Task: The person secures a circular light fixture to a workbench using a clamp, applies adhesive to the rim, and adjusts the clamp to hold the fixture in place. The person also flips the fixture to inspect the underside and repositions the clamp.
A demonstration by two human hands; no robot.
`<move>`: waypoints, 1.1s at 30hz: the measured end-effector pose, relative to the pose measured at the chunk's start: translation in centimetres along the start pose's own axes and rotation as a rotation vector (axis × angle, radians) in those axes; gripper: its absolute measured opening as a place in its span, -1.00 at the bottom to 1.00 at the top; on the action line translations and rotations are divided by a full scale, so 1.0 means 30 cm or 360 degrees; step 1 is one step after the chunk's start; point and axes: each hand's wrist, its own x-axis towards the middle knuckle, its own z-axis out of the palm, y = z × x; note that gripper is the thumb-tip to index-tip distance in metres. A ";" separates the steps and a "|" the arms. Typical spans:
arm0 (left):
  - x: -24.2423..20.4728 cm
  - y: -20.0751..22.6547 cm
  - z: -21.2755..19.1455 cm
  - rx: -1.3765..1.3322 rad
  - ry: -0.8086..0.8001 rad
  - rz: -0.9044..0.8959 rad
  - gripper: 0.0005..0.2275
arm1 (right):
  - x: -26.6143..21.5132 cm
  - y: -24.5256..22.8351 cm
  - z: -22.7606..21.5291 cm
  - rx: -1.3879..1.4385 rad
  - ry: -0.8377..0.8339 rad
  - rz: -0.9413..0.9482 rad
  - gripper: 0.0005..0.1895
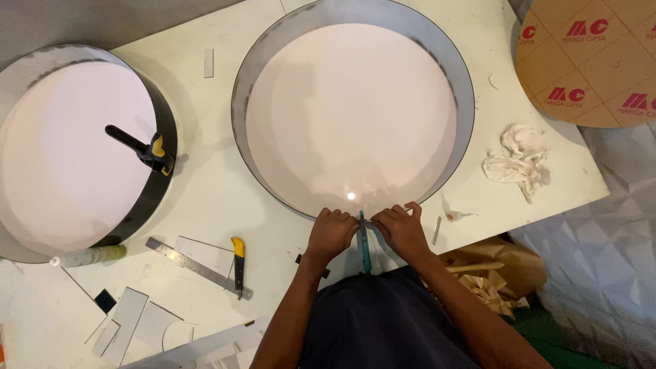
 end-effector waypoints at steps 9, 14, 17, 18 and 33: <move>0.079 0.044 -0.284 -0.0213 0.0117 -0.0035 -0.82 | 0.085 -0.049 -0.247 0.0166 0.0170 -0.0155 -0.92; 0.177 0.072 -0.555 -0.0235 0.0055 -0.0053 -0.88 | 0.192 -0.114 -0.486 0.0318 0.0178 -0.0173 -0.92; 0.232 0.090 -0.724 -0.0287 0.0085 -0.0044 -0.89 | 0.258 -0.163 -0.618 0.0422 0.0210 -0.0184 -0.86; 0.250 0.097 -0.784 -0.0314 0.0060 -0.0023 -0.88 | 0.281 -0.174 -0.653 0.0458 0.0240 -0.0198 -0.84; 0.401 -0.014 -1.208 -0.0615 0.0142 -0.0018 -0.88 | 0.538 -0.379 -0.976 0.0708 0.0278 -0.0011 -0.79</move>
